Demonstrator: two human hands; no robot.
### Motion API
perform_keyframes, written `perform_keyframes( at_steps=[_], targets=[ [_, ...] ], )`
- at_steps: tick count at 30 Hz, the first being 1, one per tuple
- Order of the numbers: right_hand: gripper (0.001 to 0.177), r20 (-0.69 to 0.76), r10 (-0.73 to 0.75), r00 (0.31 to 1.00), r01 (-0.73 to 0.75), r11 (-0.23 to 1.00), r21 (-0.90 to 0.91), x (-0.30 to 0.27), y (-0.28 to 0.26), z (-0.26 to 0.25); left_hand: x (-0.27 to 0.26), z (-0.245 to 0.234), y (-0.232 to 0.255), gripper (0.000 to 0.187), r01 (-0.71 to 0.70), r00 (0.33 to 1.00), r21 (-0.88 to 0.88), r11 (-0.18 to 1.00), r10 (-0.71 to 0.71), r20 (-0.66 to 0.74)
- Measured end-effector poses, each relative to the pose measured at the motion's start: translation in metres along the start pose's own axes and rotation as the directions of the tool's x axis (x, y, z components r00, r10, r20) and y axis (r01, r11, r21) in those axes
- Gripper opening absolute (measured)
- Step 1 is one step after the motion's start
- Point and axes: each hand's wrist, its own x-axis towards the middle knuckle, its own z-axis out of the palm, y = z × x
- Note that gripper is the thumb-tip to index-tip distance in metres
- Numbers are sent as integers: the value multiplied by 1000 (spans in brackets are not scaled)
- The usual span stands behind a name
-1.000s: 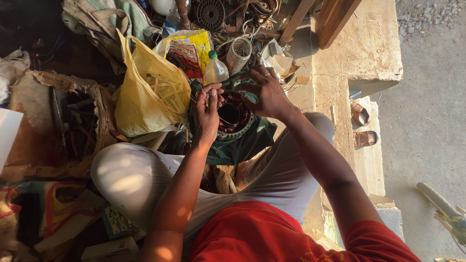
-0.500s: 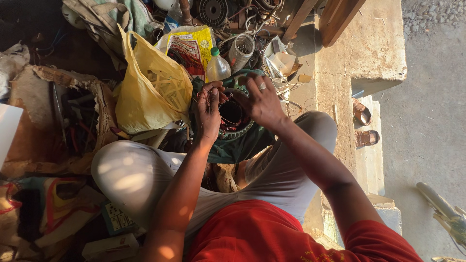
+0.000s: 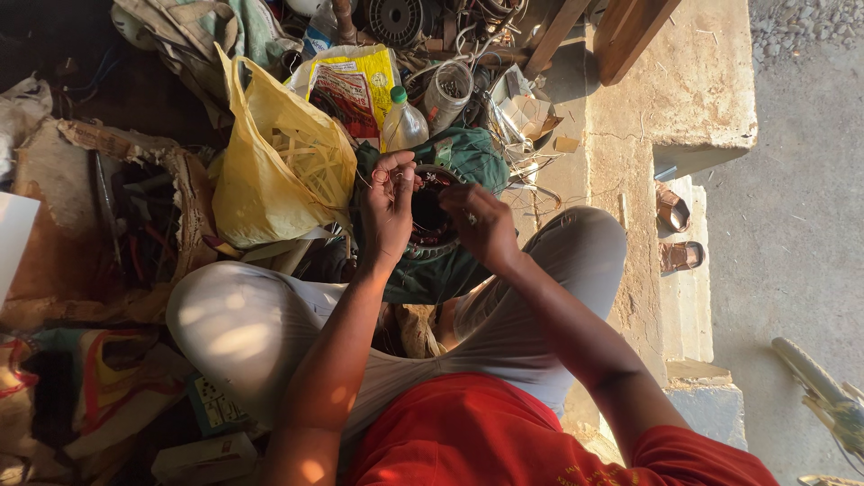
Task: The person sits on the floor in a cluttered workshop and works on a circular electrical component, likely a motor stator. They use a hammer to tap the component, then place it on a green cloth. The person manipulates the copper windings with their hands, adjusting and arranging them within the slots.
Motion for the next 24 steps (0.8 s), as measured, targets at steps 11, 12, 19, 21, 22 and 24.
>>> perform_keyframes(
  at_steps=[11,12,19,21,22,24],
  targets=[
    [12,126,271,954,-272,962,-16,71,18,-29,13,-3,2,40,-295,954,783,547,218,207],
    [13,145,268,953,-276,960,39,70,16,-29,11,1,-2,47,-284,955,806,520,229,188],
    [12,203,200,958,-208,978,18,43,18,-44,13,10,-26,41,-268,955,832,486,246,164],
    [11,165,228,960,-226,974,-26,37,21,-48,7,7,-24,40,-234,960,836,496,255,118],
    [11,151,236,960,-232,972,-42,35,23,-47,6,7,-21,38,-269,948,829,490,286,138],
    [14,20,86,996,-81,979,-187,32,22,-40,6,7,-14,36,-339,919,812,475,350,179]
  ],
)
